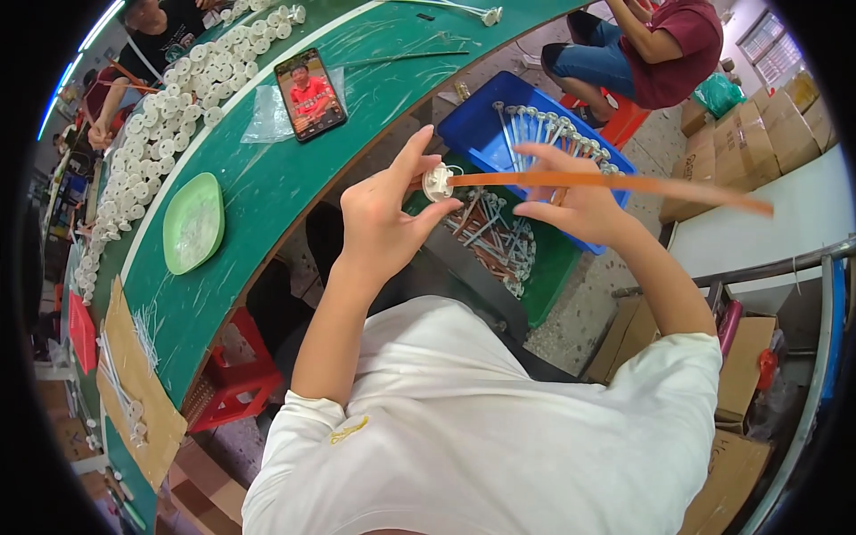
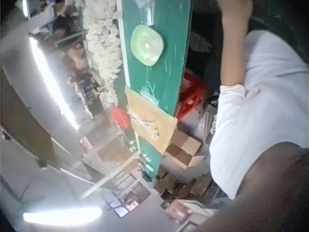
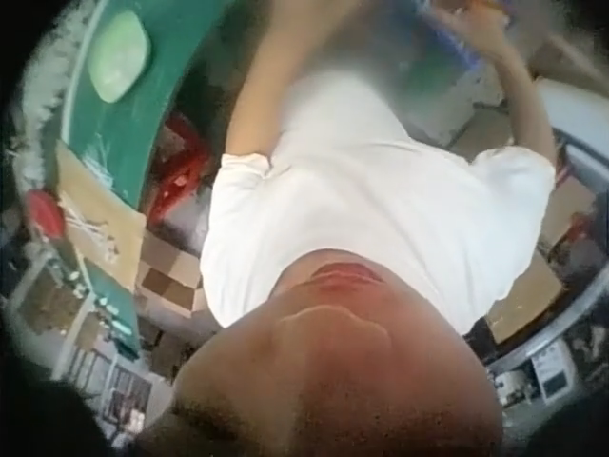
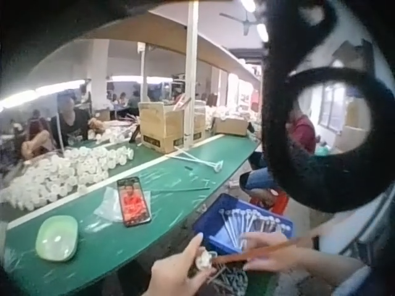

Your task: Assembling LED light strips by attaching plastic circular bases and connecting wires.

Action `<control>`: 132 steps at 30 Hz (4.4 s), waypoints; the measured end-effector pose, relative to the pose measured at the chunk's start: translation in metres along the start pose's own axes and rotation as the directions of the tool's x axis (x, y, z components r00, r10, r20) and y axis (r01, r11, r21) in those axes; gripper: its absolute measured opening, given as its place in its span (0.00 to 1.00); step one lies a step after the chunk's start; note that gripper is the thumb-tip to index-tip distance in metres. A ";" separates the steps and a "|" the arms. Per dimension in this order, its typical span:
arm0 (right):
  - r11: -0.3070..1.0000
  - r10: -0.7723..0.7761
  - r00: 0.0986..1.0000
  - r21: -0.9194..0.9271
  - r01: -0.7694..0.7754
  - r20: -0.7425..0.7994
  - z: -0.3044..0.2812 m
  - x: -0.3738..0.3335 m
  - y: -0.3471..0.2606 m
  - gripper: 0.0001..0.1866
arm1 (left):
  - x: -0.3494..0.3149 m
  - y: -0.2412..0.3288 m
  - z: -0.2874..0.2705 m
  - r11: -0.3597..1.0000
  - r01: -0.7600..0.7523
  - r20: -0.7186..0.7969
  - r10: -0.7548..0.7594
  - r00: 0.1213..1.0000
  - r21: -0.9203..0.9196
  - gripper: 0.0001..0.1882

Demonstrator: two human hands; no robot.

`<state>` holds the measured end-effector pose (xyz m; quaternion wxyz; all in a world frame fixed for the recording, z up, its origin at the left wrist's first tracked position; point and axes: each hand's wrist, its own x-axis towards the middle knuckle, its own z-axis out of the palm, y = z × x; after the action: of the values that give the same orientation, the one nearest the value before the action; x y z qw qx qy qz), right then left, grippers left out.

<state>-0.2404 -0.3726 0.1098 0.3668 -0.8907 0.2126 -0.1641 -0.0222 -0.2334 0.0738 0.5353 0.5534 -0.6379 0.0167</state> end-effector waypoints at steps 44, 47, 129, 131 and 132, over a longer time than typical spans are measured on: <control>0.390 -0.827 0.466 0.278 0.878 -0.313 0.275 0.308 -0.218 0.06 | -0.054 -0.102 -0.323 0.554 0.371 -0.136 -0.670 0.729 -0.745 0.16; 0.419 -0.772 0.492 0.260 0.870 -0.402 0.266 0.312 -0.221 0.04 | -0.039 -0.093 -0.327 0.648 0.272 -0.233 -0.582 0.779 -0.711 0.14; 0.430 -0.813 0.512 0.306 0.849 -0.278 0.284 0.287 -0.195 0.10 | -0.070 -0.104 -0.294 0.549 0.286 -0.227 -0.685 0.692 -0.785 0.21; 0.421 -0.827 0.521 0.382 0.823 -0.212 0.277 0.292 -0.192 0.10 | -0.070 -0.104 -0.296 0.526 0.273 -0.214 -0.688 0.694 -0.805 0.22; 0.422 -0.834 0.532 0.451 0.787 -0.149 0.275 0.293 -0.191 0.11 | -0.070 -0.105 -0.297 0.516 0.254 -0.184 -0.653 0.734 -0.818 0.22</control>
<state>0.1834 -0.2361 0.1020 0.4537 -0.7720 -0.3069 -0.3224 0.2380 -0.0438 0.0912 0.8342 0.4121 -0.2597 -0.2585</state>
